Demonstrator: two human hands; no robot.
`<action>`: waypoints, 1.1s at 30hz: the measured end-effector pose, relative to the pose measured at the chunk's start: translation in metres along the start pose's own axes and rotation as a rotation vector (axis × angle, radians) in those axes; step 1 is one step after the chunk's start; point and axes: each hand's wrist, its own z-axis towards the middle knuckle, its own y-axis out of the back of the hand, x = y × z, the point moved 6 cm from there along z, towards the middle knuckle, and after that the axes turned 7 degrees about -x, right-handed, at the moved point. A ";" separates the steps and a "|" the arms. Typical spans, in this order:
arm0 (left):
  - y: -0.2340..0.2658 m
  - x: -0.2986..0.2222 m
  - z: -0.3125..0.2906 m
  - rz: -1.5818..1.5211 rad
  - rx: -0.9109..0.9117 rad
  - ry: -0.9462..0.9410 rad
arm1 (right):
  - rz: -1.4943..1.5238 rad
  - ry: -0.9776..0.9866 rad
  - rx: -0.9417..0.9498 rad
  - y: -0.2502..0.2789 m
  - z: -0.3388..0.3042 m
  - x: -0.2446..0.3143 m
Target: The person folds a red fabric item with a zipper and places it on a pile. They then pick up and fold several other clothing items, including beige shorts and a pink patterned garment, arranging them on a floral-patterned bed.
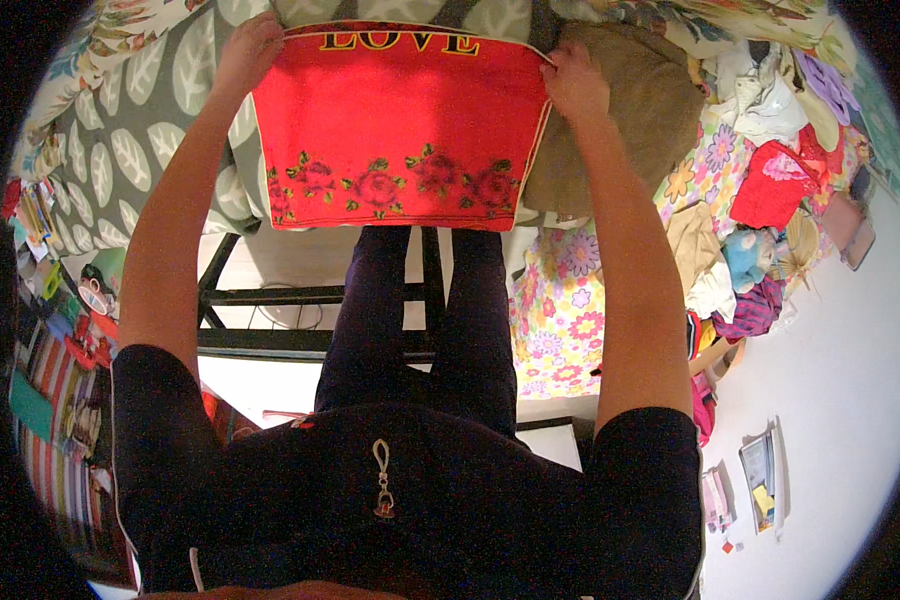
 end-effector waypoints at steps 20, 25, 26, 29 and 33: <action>0.068 -0.027 0.019 -0.265 0.060 0.406 | -0.005 0.017 -0.067 0.061 0.019 0.019; 0.064 -0.011 -0.024 -0.220 0.117 0.314 | 0.160 0.148 -0.139 0.066 -0.006 0.025; 0.058 -0.014 -0.032 -0.168 0.171 0.231 | 0.126 0.178 -0.118 0.069 -0.025 0.030; 0.070 -0.052 -0.088 -0.168 0.238 0.015 | 0.049 0.297 -0.059 0.063 -0.095 0.033; 0.043 -0.073 -0.191 -0.223 0.402 0.013 | 0.072 0.323 0.057 0.022 -0.197 0.047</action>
